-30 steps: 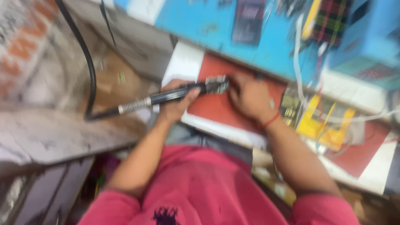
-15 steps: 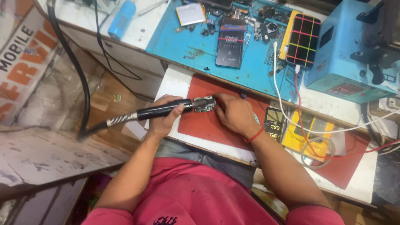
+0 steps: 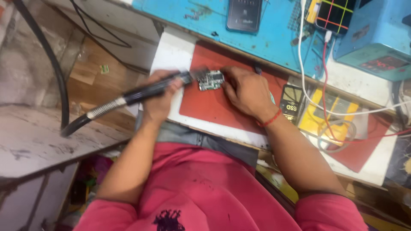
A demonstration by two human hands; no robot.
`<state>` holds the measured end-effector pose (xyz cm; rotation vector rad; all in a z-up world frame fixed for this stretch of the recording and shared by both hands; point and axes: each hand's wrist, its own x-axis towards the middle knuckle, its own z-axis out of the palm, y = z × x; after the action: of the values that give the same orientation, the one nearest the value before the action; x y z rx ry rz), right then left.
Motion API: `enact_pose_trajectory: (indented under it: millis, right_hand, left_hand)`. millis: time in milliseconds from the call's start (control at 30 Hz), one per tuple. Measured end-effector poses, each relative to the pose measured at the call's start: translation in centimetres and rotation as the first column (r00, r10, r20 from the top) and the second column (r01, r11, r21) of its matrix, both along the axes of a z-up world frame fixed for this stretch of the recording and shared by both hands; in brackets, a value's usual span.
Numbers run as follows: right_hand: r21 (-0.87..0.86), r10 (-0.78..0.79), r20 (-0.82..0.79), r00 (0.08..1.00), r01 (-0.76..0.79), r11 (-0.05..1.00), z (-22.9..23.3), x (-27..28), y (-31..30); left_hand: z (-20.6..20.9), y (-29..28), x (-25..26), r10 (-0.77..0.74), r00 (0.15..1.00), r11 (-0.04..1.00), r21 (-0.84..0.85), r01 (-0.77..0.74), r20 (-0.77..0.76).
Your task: The person uses a hot air gun to apply heat to a small green circuit board placed on a red mat. They hold the board steady with their left hand while directing the hot air nozzle with their right hand, moving the tool across the surface of the board.
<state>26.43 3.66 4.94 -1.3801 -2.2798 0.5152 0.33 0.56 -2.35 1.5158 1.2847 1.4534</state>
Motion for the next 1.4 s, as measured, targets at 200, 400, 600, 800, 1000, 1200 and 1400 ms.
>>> enact_pose_trajectory:
  millis: [200,400,600,800,1000,1200,1400]
  right_hand:
    - [-0.038,-0.019,-0.004,1.0,0.019,0.999,0.1,0.1,-0.2]
    - [0.06,0.03,0.004,1.0,-0.03,0.998,0.2,-0.1,0.2]
    - [-0.002,0.031,-0.046,0.998,-0.031,1.0,0.2,0.2,0.0]
    - [-0.036,-0.012,-0.016,1.0,0.011,0.999,-0.1,0.1,-0.1]
    - [-0.023,-0.051,0.025,0.998,0.052,0.998,-0.6,-0.1,-0.2]
    - [-0.019,-0.032,-0.017,0.999,0.032,0.999,-0.7,0.2,-0.2]
    - [-0.042,-0.033,-0.014,0.999,0.032,0.999,-0.7,0.3,-0.1]
  left_hand:
    - [3.1,-0.6,0.2,-0.047,0.987,0.999,-0.005,0.048,0.152]
    - [3.8,-0.1,0.2,0.002,1.0,1.0,0.019,-0.002,-0.001]
    - [3.8,0.2,0.3,-0.115,0.993,0.989,0.091,0.116,-0.014]
    - [3.3,-0.4,0.3,-0.076,0.996,0.992,0.097,0.081,-0.056]
    - [3.2,0.0,0.1,-0.015,0.999,0.996,0.087,0.018,-0.03]
    - [3.1,-0.5,0.3,0.008,0.993,0.999,0.048,-0.002,-0.119]
    - [3.4,-0.4,0.3,-0.028,0.995,0.999,0.021,0.03,-0.096]
